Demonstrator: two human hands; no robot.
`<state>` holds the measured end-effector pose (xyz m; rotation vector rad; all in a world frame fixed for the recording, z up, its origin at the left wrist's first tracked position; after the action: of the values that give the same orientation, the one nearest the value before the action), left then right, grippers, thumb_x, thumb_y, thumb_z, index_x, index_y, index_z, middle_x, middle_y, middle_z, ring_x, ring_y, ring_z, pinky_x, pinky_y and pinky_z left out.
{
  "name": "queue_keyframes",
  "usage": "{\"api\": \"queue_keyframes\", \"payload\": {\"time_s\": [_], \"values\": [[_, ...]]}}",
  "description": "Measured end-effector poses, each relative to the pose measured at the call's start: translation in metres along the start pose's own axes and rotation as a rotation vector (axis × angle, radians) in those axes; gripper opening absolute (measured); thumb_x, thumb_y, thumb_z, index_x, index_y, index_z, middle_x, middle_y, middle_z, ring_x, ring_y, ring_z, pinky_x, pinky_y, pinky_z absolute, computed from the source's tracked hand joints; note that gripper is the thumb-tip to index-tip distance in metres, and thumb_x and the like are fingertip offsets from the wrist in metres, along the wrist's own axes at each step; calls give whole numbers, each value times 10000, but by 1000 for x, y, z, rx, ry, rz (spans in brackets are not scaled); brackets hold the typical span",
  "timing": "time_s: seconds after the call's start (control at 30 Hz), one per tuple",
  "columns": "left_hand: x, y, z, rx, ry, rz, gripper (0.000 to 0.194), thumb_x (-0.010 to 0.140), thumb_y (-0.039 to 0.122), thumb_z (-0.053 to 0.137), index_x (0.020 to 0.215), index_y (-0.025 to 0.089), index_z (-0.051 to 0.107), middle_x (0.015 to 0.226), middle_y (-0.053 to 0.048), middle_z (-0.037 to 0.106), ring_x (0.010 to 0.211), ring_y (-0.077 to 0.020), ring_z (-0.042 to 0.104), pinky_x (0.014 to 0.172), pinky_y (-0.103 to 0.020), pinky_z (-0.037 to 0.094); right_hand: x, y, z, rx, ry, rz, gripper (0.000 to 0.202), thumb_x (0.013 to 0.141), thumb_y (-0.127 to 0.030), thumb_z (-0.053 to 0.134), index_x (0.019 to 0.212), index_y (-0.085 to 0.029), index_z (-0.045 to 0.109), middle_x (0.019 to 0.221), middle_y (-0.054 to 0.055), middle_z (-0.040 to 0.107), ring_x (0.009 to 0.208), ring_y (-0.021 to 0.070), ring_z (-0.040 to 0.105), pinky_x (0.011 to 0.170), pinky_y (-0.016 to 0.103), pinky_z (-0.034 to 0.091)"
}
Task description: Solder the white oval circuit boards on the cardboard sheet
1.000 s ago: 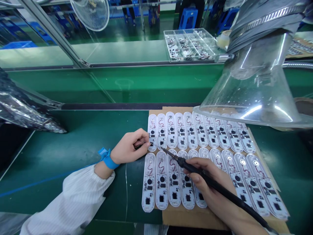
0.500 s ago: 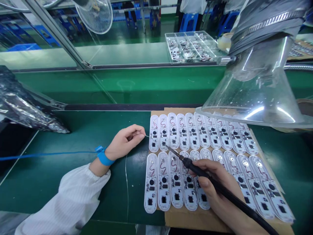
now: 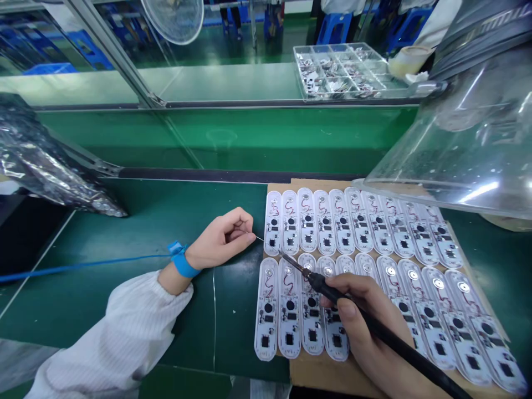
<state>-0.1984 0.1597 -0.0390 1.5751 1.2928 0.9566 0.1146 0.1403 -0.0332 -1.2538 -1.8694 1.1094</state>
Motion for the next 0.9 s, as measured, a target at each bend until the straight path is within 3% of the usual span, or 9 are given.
{"api": "queue_keyframes", "payload": {"time_s": [0.23,0.47,0.67,0.9], "values": [[0,0,2,38,-9,0,120,982,245,595,912,195,511,695,70,363,554,-74,319,510,-221,296,2,-6,0,-45,3,43,238,1021,-489,580,1095,-274,651,852,7,765,742,173,767,672,258,598],[0,0,2,62,-19,-15,115,979,245,596,914,194,515,687,71,361,553,-73,326,515,-221,295,5,-4,-1,-100,-34,-36,206,1024,-454,575,1096,-275,646,840,7,769,726,166,771,637,243,594],[0,0,0,96,-11,20,108,972,229,590,900,190,519,680,72,352,558,-74,305,525,-225,296,6,-5,0,-56,-26,-7,294,1009,-535,590,1106,-265,653,843,24,775,727,178,769,636,249,600],[1,0,0,124,-36,31,103,970,223,596,902,189,526,678,73,357,559,-74,306,525,-226,293,7,-2,0,-74,-84,-52,215,1012,-463,611,1136,-291,649,909,7,786,766,171,786,637,238,605]]}}
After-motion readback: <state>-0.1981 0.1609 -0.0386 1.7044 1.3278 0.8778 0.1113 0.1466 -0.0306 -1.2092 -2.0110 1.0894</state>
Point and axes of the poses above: each hand's wrist, its own x-axis towards the middle knuckle, its own z-axis out of the palm, y = z × x, the point moved 1 cm from there along x, towards the middle knuckle
